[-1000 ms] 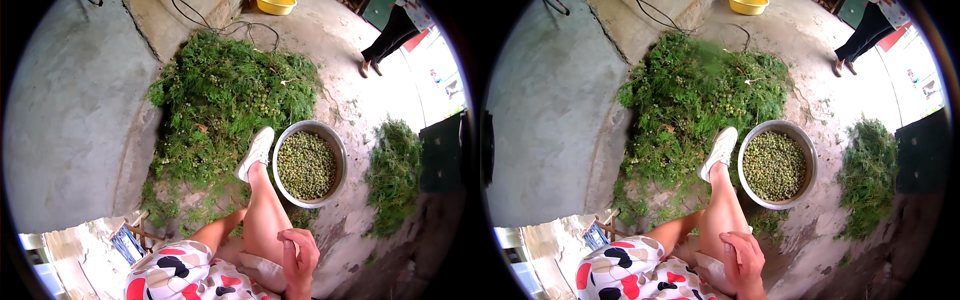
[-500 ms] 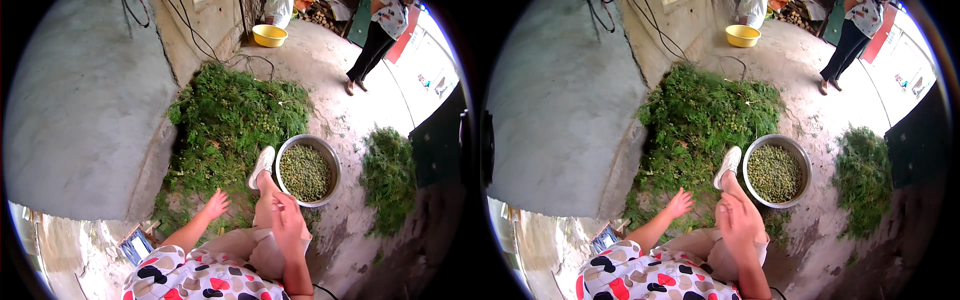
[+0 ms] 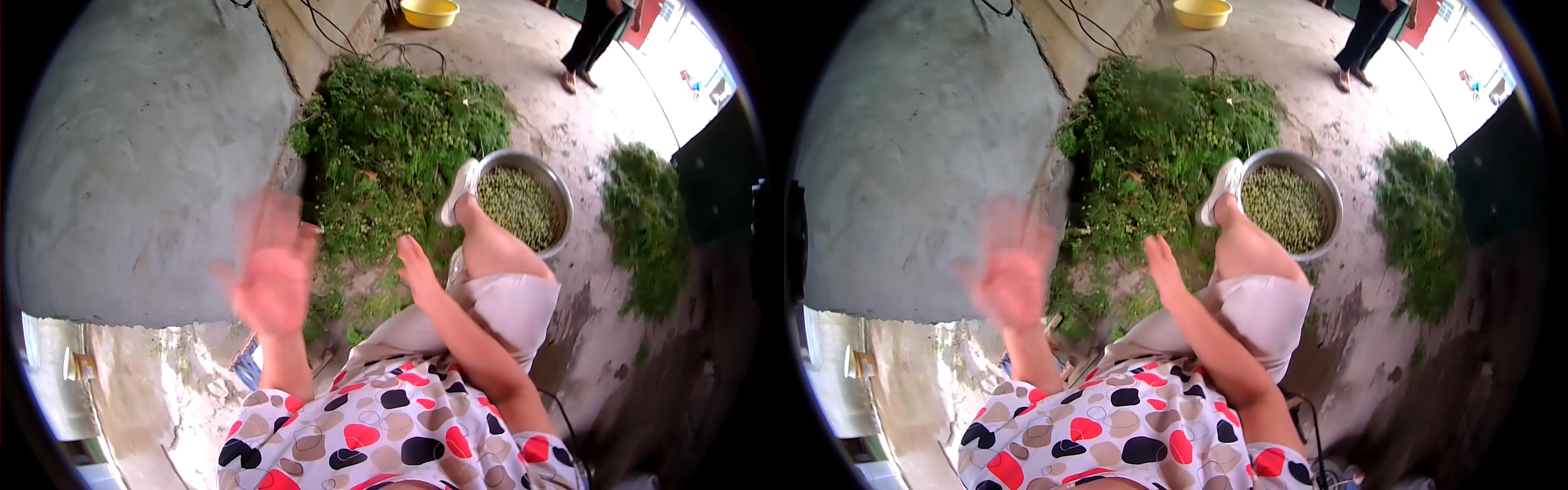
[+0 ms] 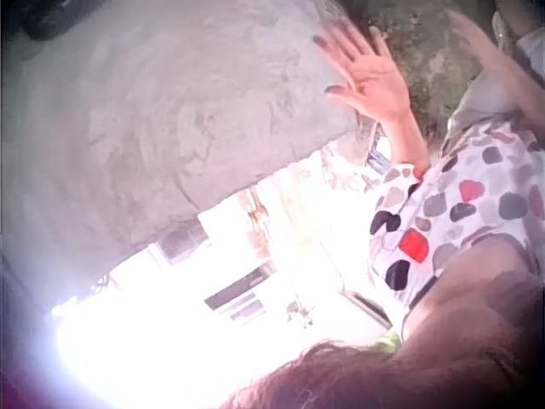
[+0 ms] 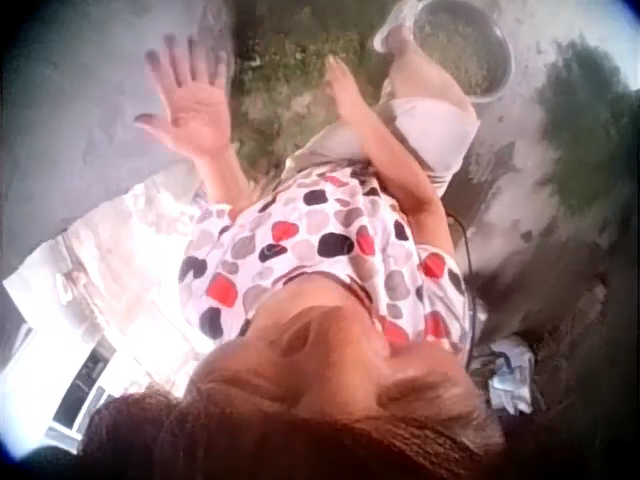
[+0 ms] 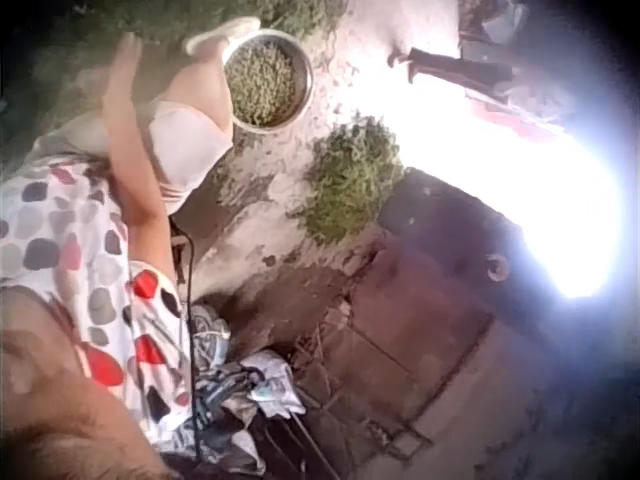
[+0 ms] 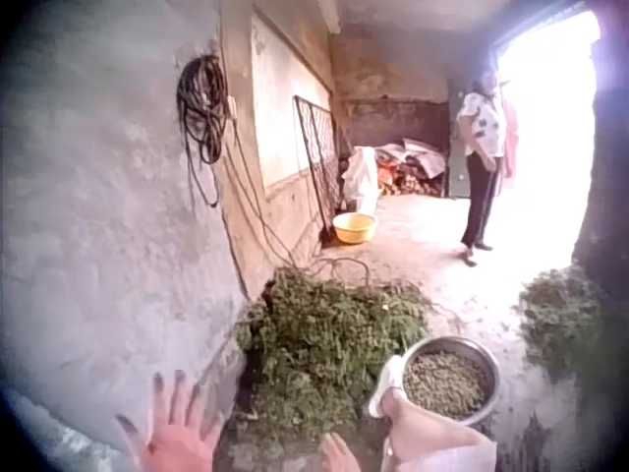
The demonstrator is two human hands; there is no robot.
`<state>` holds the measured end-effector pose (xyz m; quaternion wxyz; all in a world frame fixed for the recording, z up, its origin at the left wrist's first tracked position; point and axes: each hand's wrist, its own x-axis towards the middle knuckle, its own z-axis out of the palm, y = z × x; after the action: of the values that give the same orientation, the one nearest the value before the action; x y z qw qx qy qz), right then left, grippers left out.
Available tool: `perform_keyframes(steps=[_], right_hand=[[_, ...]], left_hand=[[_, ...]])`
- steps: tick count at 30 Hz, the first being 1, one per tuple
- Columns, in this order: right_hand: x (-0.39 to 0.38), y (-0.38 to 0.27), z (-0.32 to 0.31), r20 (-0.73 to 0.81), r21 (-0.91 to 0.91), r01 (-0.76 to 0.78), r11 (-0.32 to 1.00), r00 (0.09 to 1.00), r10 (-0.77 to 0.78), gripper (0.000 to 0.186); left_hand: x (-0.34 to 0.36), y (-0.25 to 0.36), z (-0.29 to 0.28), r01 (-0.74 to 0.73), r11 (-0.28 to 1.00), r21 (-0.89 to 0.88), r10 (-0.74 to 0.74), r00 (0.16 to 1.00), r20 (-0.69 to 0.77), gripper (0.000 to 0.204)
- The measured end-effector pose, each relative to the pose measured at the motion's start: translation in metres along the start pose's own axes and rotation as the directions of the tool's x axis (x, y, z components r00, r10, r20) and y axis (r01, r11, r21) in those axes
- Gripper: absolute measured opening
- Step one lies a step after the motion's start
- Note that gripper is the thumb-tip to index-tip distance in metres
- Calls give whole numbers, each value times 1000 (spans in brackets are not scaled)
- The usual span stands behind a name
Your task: The person picks small green pods from a pile of leafy branches by hand and drops them into a metal bowl.
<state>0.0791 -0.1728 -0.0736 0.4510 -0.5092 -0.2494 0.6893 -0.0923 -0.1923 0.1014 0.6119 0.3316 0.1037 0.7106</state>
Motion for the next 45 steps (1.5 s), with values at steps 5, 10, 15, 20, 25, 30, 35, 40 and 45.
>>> perform_keyframes(steps=[5,10,15,20,25,30,35,40,45], right_hand=[[-35,-1,49,414,330,-239,913,906,88,76],[-44,23,46,396,284,-55,957,916,-65,54],[-63,-4,41,532,-5,2,1000,847,1,47],[-49,-27,15,472,-28,3,1000,882,11,42],[-6,-64,-30,359,-39,57,998,932,-39,32],[72,-78,-106,73,-7,151,988,986,-150,26],[115,-90,-140,-102,107,131,986,988,-120,22],[135,-70,-160,-130,330,20,944,991,25,20],[138,-73,-163,-5,275,-42,961,999,45,17]], left_hand=[[-47,-51,-38,-681,180,710,717,585,379,71],[-67,-107,-149,-154,-255,955,-271,959,82,61],[-87,-71,-231,-137,-733,666,-673,287,-681,65],[-75,-80,-239,69,-581,811,-584,659,-475,57],[-26,-126,-240,2,-524,852,-724,526,-447,57],[69,-199,-258,13,-326,945,-842,449,-297,54],[207,-290,-270,-100,-301,948,-886,398,-239,51],[319,-378,-281,-109,-507,855,-695,638,-331,48],[384,-443,-281,-3,-659,752,-506,742,-440,47]])
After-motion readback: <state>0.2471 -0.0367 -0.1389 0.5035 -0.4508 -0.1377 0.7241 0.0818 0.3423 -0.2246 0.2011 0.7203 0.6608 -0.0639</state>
